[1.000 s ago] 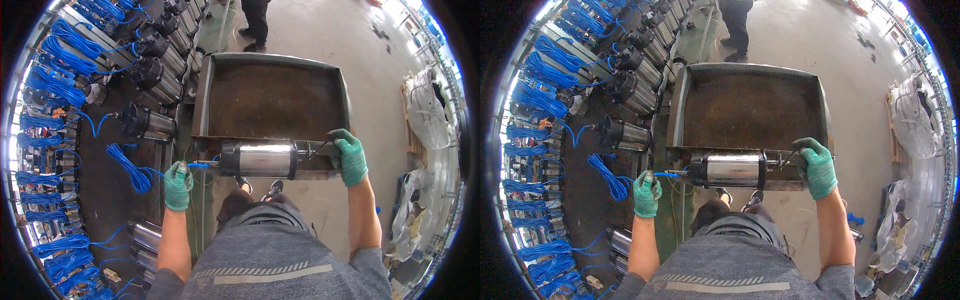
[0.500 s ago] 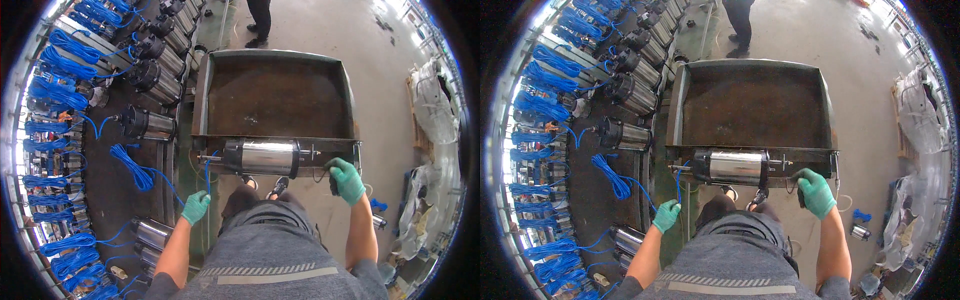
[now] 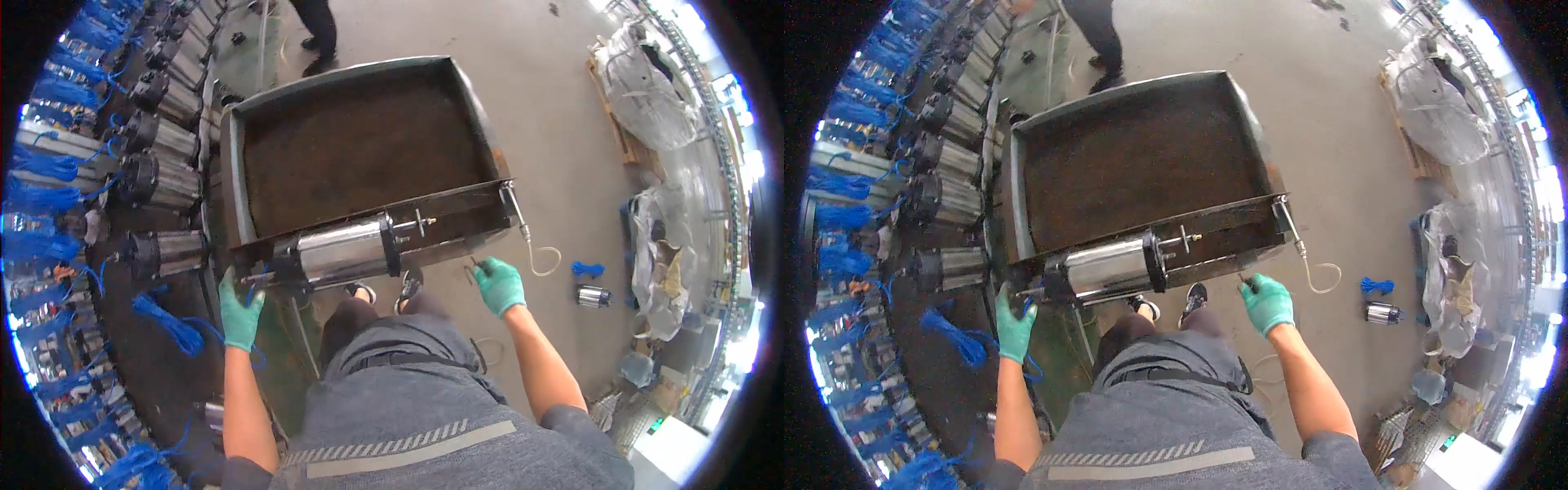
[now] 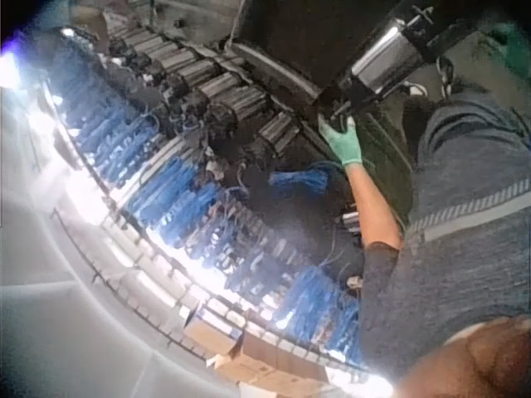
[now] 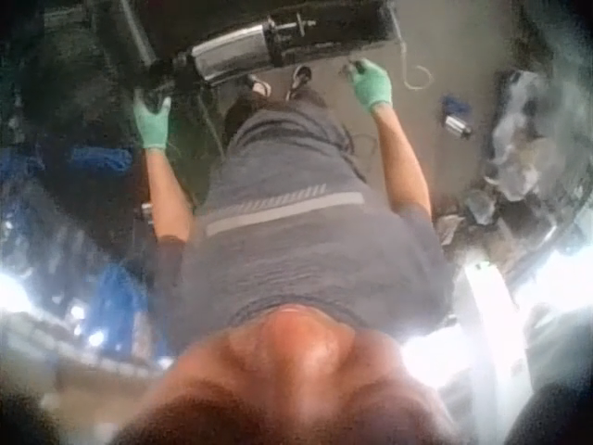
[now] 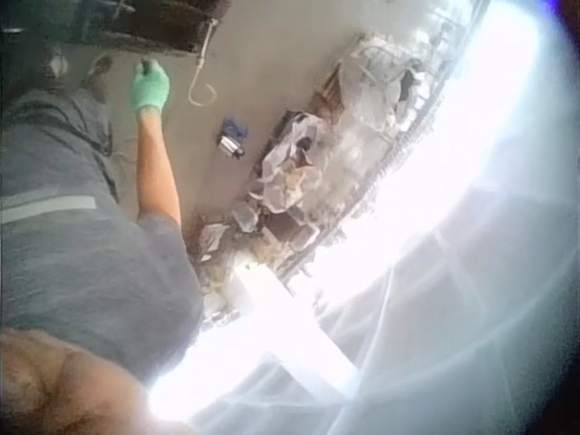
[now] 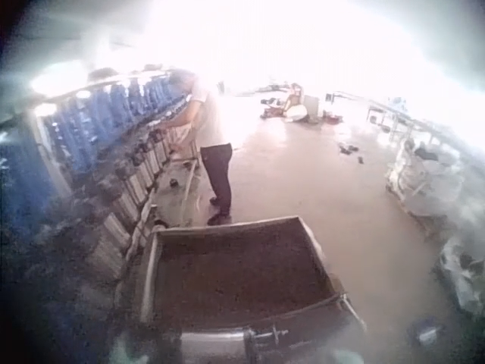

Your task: The person picks up a cylindrical submersible pump from an assembly line, dunks it into a water-filled tank for testing, and then returns it to the line while coiling its blue power cable.

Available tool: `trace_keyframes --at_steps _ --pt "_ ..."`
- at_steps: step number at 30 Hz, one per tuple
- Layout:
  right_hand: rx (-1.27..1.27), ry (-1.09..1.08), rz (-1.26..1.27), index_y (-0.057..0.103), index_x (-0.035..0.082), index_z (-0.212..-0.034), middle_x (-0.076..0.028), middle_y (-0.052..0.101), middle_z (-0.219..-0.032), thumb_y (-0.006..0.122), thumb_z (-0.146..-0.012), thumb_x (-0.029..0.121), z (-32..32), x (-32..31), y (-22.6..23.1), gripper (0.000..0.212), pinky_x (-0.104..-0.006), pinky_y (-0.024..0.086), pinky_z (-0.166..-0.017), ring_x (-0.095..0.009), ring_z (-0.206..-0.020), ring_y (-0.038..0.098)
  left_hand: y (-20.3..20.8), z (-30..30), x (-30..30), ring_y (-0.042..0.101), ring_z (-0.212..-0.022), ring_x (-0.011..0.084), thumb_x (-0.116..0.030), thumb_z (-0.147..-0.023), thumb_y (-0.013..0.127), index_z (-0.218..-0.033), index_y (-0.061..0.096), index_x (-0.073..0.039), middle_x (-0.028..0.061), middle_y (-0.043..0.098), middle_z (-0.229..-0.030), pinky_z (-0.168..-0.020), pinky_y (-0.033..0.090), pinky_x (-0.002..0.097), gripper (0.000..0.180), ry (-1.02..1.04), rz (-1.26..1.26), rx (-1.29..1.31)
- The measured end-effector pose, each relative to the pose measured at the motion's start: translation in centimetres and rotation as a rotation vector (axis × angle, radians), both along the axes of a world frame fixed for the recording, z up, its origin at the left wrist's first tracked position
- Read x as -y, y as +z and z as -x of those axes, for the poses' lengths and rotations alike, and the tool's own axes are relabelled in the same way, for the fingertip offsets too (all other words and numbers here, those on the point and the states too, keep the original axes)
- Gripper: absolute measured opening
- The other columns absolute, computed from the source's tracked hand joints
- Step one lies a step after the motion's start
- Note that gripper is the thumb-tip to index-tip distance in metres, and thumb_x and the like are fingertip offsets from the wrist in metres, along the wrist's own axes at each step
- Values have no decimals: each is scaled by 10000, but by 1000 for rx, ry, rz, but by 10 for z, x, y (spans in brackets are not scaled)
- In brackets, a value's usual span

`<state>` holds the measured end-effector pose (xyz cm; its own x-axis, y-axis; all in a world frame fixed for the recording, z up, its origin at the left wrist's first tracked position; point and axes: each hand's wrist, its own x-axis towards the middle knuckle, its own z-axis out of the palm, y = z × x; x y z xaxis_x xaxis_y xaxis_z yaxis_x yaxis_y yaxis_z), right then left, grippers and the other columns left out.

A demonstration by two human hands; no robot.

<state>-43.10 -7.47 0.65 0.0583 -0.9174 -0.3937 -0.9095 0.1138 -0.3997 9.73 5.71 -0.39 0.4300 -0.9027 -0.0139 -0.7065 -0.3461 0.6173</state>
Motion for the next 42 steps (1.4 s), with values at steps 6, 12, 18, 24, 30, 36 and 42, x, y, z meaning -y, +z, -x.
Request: trace_keyframes --at_steps 6,12,18,24,30,36,42 --pt "-33 -2 137 660 89 -1014 -185 700 -1017 653 -909 269 8 25 -71 208 -507 536 -824 -413 -951 660 30 9 23 512 -1313 300 -85 -759 845 -1484 434 -72 144 505 -1439 -1074 444 422 834 10 -64 13" --pt "-67 -61 72 604 96 -1163 -211 712 -1043 656 -917 266 1 35 -65 304 -519 537 -827 -423 -970 672 20 -1 23 540 -1262 315 -142 -750 867 -1455 478 -86 148 538 -1398 -1047 462 421 807 -83 -8 12" --pt "-35 -32 65 574 85 -1222 -210 714 -1051 676 -912 264 13 36 -70 373 -505 535 -840 -429 -982 668 25 -22 38 639 -1107 272 -102 -798 830 -1331 603 -43 133 675 -1208 -994 498 369 582 -213 -206 -183" --pt "145 24 150 542 73 -1308 -177 664 -1155 699 -936 268 -17 46 -32 448 -460 534 -860 -352 -990 671 18 -33 33 615 -1104 173 -71 -822 814 -1325 606 -39 65 667 -1205 -986 500 345 545 -204 -271 -594" --pt "364 144 -229 498 53 -1394 -168 675 -1185 687 -971 297 -89 86 7 524 -377 518 -871 -240 -996 640 9 -44 33 638 -1067 159 -61 -831 810 -1290 624 -20 78 691 -1161 -966 523 331 497 -266 -216 -689" --pt "141 345 -487 612 72 -1227 -77 636 -879 674 -976 283 -99 131 23 334 -360 511 -675 -160 -734 559 8 -45 39 641 -1049 148 -79 -865 786 -1256 646 -2 85 701 -1147 -953 522 325 423 -256 -209 -722" --pt "171 507 -522 606 85 -1112 -60 628 -849 706 -943 278 -86 144 -7 275 -396 511 -672 -194 -735 562 9 -49 56 640 -992 133 -214 -955 716 -1233 666 6 70 721 -1045 -908 519 307 358 -280 -251 -654"
